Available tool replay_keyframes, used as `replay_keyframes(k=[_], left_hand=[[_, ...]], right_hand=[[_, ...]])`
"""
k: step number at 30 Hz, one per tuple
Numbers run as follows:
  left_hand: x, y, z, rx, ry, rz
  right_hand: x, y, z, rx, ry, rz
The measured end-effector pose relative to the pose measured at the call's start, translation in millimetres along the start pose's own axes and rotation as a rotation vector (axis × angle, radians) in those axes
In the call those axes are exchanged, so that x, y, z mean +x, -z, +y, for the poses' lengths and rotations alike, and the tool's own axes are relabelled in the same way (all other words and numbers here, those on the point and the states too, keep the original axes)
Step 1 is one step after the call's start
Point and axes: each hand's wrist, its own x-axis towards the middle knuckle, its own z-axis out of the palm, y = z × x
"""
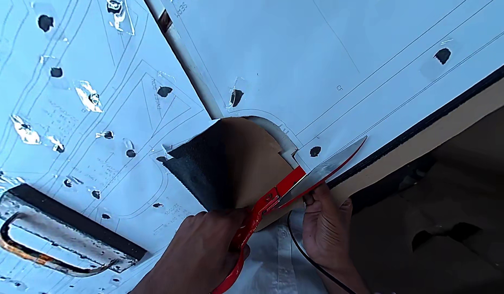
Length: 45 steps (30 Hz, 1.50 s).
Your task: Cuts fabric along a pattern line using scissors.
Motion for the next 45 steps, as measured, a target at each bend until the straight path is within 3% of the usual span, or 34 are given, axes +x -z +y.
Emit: replay_keyframes(k=[7, 16, 34, 45], left_hand=[[0, -2, -5, -0.021, -0.004, 0.008], [1, -4, -7, -0.031, -0.029, 0.028], [5, 11, 15, 0.031, 0.023, -0.042], [5, 3, 5, 0.024, -0.003, 0.023]], right_hand=[[0, 2, -3, 0.014, -0.019, -0.012], [17, 5, -36, -0.102, -0.078, -0.046], [17, -1, -26, -0.129, 0.049, -0.033], [17, -3, -25, -0.118, 0.049, -0.016]])
